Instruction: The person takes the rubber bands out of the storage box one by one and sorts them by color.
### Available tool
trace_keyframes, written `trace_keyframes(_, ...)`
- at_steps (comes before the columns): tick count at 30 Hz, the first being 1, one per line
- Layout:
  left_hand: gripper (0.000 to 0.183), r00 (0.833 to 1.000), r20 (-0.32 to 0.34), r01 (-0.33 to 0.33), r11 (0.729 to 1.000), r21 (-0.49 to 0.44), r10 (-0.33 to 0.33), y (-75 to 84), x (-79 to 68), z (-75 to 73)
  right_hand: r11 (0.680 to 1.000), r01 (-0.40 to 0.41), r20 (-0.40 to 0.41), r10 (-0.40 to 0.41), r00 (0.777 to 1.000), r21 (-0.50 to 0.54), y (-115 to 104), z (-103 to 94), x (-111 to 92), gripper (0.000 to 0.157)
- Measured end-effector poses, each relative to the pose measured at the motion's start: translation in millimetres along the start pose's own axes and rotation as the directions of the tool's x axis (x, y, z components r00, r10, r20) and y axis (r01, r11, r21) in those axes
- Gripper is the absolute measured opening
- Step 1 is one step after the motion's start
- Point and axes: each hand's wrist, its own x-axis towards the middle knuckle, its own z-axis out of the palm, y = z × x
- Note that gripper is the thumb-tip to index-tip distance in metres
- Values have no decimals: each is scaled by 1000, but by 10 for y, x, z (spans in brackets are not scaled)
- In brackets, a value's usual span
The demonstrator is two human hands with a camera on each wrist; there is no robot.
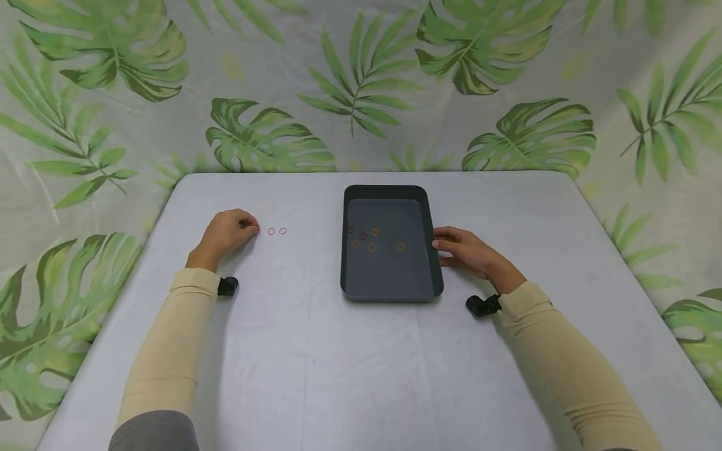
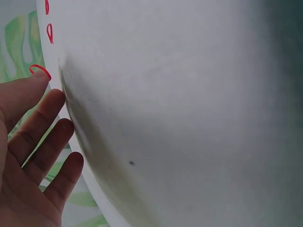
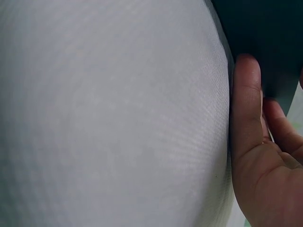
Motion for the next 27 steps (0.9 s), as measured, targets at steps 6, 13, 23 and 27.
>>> trace_keyframes(6, 17, 1000, 5, 10, 1000, -22, -10, 2, -21, -9, 1000, -5, -3, 5, 1000, 12, -1, -3, -7, 58)
trace_keyframes(13, 16, 1000, 7, 11, 999, -31, -11, -2, -20, -8, 1000, -2, 0, 2, 1000, 10, 4, -10, -4, 59)
trace_keyframes(23, 17, 1000, 14, 15, 999, -34, -14, 8, -28, -16, 1000, -5, -3, 5, 1000, 13, -1, -8, 4, 58)
trace_keyframes(27, 17, 1000, 14, 10, 999, -32, -9, 1, -18, -5, 1000, -4, -2, 4, 1000, 14, 5, -8, 3, 58)
